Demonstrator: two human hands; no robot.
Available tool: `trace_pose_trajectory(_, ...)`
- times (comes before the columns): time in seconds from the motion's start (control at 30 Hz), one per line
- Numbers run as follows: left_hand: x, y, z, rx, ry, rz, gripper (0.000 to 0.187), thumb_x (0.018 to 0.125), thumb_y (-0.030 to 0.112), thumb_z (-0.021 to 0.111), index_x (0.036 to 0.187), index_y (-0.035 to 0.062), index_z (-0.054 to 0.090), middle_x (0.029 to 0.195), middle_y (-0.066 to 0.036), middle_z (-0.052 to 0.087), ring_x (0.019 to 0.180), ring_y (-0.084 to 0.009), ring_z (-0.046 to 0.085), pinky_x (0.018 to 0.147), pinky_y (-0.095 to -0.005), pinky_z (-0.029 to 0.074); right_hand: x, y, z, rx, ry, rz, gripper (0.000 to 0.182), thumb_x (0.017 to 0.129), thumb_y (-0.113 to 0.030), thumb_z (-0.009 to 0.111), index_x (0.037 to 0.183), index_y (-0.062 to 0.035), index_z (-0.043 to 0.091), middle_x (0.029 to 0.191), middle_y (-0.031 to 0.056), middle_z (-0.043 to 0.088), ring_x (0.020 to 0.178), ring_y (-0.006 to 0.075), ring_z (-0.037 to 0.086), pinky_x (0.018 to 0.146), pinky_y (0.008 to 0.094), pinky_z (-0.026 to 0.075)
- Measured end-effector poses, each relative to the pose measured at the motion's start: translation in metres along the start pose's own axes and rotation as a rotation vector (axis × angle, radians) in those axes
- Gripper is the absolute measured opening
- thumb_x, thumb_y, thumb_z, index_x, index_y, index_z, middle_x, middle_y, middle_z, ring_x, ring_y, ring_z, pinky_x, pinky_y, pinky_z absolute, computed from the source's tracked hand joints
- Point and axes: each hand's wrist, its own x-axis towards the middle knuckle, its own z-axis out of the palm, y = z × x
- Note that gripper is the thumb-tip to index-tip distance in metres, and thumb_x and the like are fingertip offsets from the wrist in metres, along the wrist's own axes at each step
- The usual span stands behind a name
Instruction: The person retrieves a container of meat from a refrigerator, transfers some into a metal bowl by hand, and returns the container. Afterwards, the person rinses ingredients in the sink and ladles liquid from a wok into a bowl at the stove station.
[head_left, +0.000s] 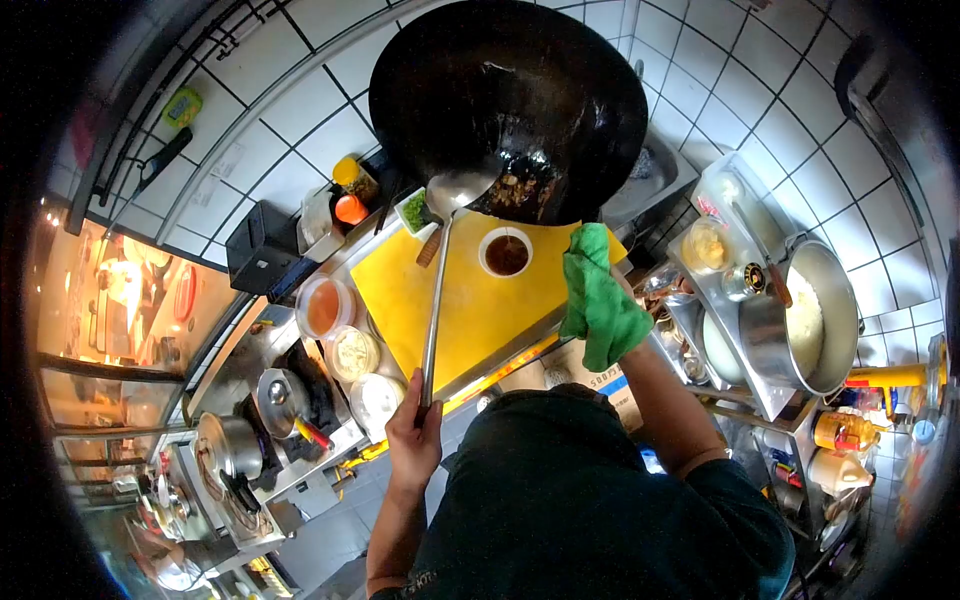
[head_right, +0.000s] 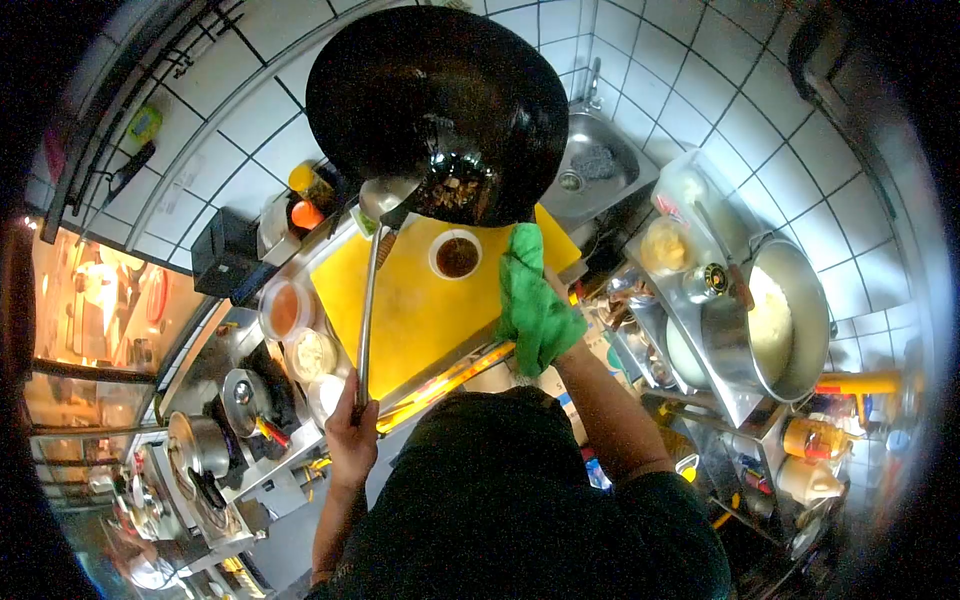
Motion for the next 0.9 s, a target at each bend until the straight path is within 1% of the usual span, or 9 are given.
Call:
trace_pose_trajectory(0.03, -0.001, 0.004, 0.001, -0.003, 0.003, -0.016, 0.054, 0.094, -0.003, 0.065, 0.145, -0.0049, 0.048, 0.087, 0.000, 0.057, 0.075, -0.0069, 0.053, 0.068, -0.0211, 0.045, 0.002, 0.001, -0.003, -0.035, 0.006, -0.001, 0.040, 0.102, -0.016, 0.058, 0.140, -0.0066, 0.052, 0.115, 0.0038, 0.064, 0.100, 0.0149, 0.063, 0.085, 0.0305, 0.054)
trace_pose_trajectory(0.13, -0.005, 0.007, 0.002, -0.054, -0.008, -0.079, 0.054, 0.095, -0.002, 0.065, 0.146, -0.0043, 0.048, 0.090, -0.001, 0.059, 0.080, -0.0067, 0.055, 0.072, -0.0208, 0.047, 0.007, -0.005, 0.001, 0.015, 0.032, 0.006, 0.042, 0.101, -0.015, 0.059, 0.141, -0.0068, 0.051, 0.120, 0.0039, 0.064, 0.101, 0.0147, 0.063, 0.085, 0.0304, 0.054)
trace_pose_trajectory(0.23, -0.006, 0.010, 0.002, 0.002, -0.003, -0.017, 0.053, 0.095, -0.003, 0.064, 0.146, -0.0034, 0.048, 0.093, 0.000, 0.059, 0.081, -0.0065, 0.055, 0.073, -0.0205, 0.047, 0.009, -0.007, -0.002, 0.087, 0.027, 0.030, 0.043, 0.101, -0.015, 0.060, 0.142, -0.0075, 0.051, 0.122, 0.0040, 0.064, 0.102, 0.0150, 0.063, 0.086, 0.0295, 0.053)
trace_pose_trajectory(0.43, -0.010, 0.009, 0.008, -0.057, 0.030, 0.028, 0.055, 0.094, -0.006, 0.065, 0.146, -0.0012, 0.049, 0.091, 0.000, 0.058, 0.079, -0.0051, 0.054, 0.071, -0.0201, 0.046, 0.012, -0.015, 0.003, 0.066, -0.044, -0.045, 0.045, 0.101, -0.017, 0.060, 0.143, -0.0067, 0.050, 0.123, 0.0046, 0.063, 0.104, 0.0152, 0.063, 0.089, 0.0291, 0.053)
trace_pose_trajectory(0.53, -0.010, 0.011, 0.010, -0.089, 0.034, 0.026, 0.056, 0.093, -0.007, 0.065, 0.146, -0.0011, 0.049, 0.090, -0.001, 0.058, 0.079, -0.0047, 0.054, 0.071, -0.0200, 0.046, 0.015, -0.011, -0.007, 0.053, -0.088, -0.067, 0.045, 0.101, -0.017, 0.060, 0.144, -0.0064, 0.049, 0.124, 0.0050, 0.063, 0.104, 0.0150, 0.063, 0.089, 0.0292, 0.053)
trace_pose_trajectory(0.63, -0.010, 0.011, 0.011, -0.049, 0.029, 0.022, 0.056, 0.092, -0.007, 0.066, 0.145, -0.0007, 0.050, 0.090, -0.001, 0.058, 0.078, -0.0047, 0.054, 0.070, -0.0198, 0.046, 0.016, -0.020, -0.001, 0.114, -0.064, 0.040, 0.046, 0.101, -0.018, 0.059, 0.144, -0.0062, 0.048, 0.123, 0.0051, 0.063, 0.104, 0.0148, 0.063, 0.089, 0.0292, 0.053)
trace_pose_trajectory(0.73, -0.012, 0.009, 0.014, -0.077, 0.033, -0.014, 0.056, 0.091, -0.007, 0.066, 0.145, 0.0001, 0.051, 0.089, -0.001, 0.058, 0.077, -0.0048, 0.053, 0.069, -0.0193, 0.045, 0.016, -0.027, 0.010, 0.096, -0.032, 0.018, 0.045, 0.102, -0.019, 0.059, 0.144, -0.0062, 0.049, 0.123, 0.0048, 0.063, 0.104, 0.0149, 0.063, 0.088, 0.0293, 0.053)
trace_pose_trajectory(0.83, -0.011, 0.009, 0.016, -0.018, 0.042, 0.040, 0.057, 0.091, -0.008, 0.066, 0.145, 0.0006, 0.051, 0.090, -0.001, 0.059, 0.076, -0.0049, 0.052, 0.069, -0.0193, 0.045, 0.018, -0.029, 0.006, 0.037, -0.072, 0.004, 0.043, 0.102, -0.019, 0.059, 0.141, -0.0064, 0.050, 0.120, 0.0040, 0.063, 0.102, 0.0150, 0.063, 0.087, 0.0294, 0.054)
trace_pose_trajectory(0.9, -0.011, 0.011, 0.018, -0.052, 0.040, 0.005, 0.057, 0.091, -0.007, 0.066, 0.145, 0.0008, 0.051, 0.089, -0.001, 0.058, 0.075, -0.0051, 0.052, 0.067, -0.0194, 0.044, 0.017, -0.029, 0.006, 0.027, -0.042, 0.008, 0.040, 0.102, -0.018, 0.058, 0.139, -0.0075, 0.052, 0.118, 0.0036, 0.063, 0.099, 0.0145, 0.063, 0.084, 0.0290, 0.054)
